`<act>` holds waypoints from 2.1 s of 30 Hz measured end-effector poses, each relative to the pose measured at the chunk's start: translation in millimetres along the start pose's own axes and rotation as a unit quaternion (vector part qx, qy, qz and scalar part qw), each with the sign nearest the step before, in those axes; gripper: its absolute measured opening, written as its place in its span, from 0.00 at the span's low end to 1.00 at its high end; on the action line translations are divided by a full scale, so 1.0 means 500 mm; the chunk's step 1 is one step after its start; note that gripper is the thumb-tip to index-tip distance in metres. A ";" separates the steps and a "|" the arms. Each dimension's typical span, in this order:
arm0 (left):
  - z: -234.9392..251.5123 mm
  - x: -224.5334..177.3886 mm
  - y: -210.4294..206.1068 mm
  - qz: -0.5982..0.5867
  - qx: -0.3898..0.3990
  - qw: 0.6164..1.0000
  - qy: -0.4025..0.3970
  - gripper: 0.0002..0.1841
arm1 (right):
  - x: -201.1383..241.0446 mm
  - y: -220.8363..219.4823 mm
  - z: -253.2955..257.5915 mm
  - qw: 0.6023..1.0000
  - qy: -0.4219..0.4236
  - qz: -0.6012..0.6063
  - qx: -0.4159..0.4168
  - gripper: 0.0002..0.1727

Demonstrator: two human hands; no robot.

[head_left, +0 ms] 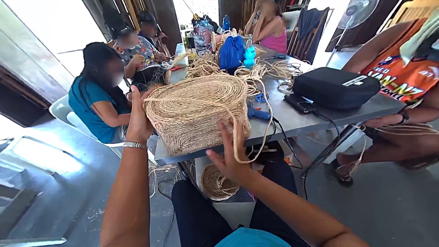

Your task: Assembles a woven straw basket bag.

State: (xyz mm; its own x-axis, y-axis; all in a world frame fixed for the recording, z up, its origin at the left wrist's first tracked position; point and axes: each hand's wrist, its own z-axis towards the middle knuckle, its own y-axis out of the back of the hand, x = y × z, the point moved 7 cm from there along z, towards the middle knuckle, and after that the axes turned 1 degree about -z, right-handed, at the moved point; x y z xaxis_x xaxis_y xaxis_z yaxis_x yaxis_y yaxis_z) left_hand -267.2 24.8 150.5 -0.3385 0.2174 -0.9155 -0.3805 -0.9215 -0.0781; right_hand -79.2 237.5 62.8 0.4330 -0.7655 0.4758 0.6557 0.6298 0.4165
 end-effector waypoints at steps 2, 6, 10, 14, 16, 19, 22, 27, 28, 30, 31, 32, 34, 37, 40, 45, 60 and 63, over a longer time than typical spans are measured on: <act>-0.030 -0.011 0.002 0.032 0.017 0.999 -0.031 0.40 | 0.017 -0.022 -0.001 1.000 0.000 0.013 0.025 0.51; -0.100 -0.035 0.033 0.083 -0.090 0.986 -0.115 0.40 | 0.014 -0.051 0.041 0.992 0.015 0.104 0.065 0.67; -0.210 -0.030 0.008 0.169 -0.203 0.946 -0.189 0.45 | -0.070 -0.085 0.148 0.950 -0.055 0.261 0.164 0.57; -0.267 -0.023 -0.161 0.349 -0.145 0.891 -0.251 0.40 | -0.197 -0.114 0.237 0.889 -0.213 0.317 0.254 0.39; -0.253 0.012 -0.238 0.371 -0.065 0.891 -0.254 0.37 | -0.225 -0.097 0.271 0.881 -0.252 0.339 0.211 0.34; -0.220 0.011 -0.242 0.303 -0.072 0.889 -0.336 0.24 | -0.211 -0.050 0.304 0.913 -0.193 0.319 0.168 0.35; -0.164 -0.034 -0.098 0.323 -0.263 0.839 -0.349 0.21 | -0.161 -0.006 0.320 0.958 -0.096 0.222 0.155 0.40; 0.010 0.037 0.151 0.163 -0.335 0.915 -0.153 0.32 | -0.042 0.020 0.314 0.983 0.090 0.127 0.096 0.41; 0.043 0.073 0.171 0.145 -0.316 0.932 -0.107 0.35 | -0.013 0.010 0.304 0.981 0.126 0.113 0.092 0.39; 0.090 0.146 0.185 0.110 -0.255 0.961 -0.007 0.42 | 0.025 -0.025 0.282 0.975 0.193 0.072 0.089 0.36; 0.099 0.175 0.186 0.088 -0.241 0.966 0.033 0.45 | 0.030 -0.046 0.273 0.971 0.216 0.050 0.088 0.36; 0.099 0.190 0.188 0.078 -0.234 0.968 0.051 0.47 | 0.027 -0.063 0.267 0.969 0.227 0.034 0.087 0.38; 0.067 0.189 0.189 0.099 -0.232 0.965 0.070 0.47 | 0.008 -0.072 0.266 0.971 0.223 0.028 0.076 0.38; -0.029 0.163 0.160 0.138 -0.215 0.962 0.099 0.46 | -0.031 -0.031 0.286 0.980 0.180 0.060 0.062 0.35; -0.098 0.128 0.098 0.257 -0.205 0.943 0.043 0.39 | -0.101 0.013 0.317 0.987 0.132 0.081 0.046 0.29; -0.226 0.082 -0.066 0.354 -0.245 0.893 -0.130 0.37 | -0.181 0.061 0.339 0.987 0.089 0.127 0.046 0.22; -0.167 0.131 -0.263 0.403 -0.281 0.837 -0.242 0.25 | -0.055 -0.025 0.172 0.999 -0.014 -0.012 0.029 0.19; -0.164 0.130 -0.266 0.412 -0.305 0.823 -0.246 0.22 | -0.044 -0.023 0.185 0.997 -0.036 -0.060 0.038 0.17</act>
State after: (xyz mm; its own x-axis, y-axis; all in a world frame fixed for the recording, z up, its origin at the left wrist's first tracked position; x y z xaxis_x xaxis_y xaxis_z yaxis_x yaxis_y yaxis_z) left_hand -168.0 135.2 69.1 -0.6291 -0.5965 -0.4985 0.6045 -0.7785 0.1687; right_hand -153.5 259.2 119.1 0.3077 -0.8259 0.4725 0.6498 0.5452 0.5297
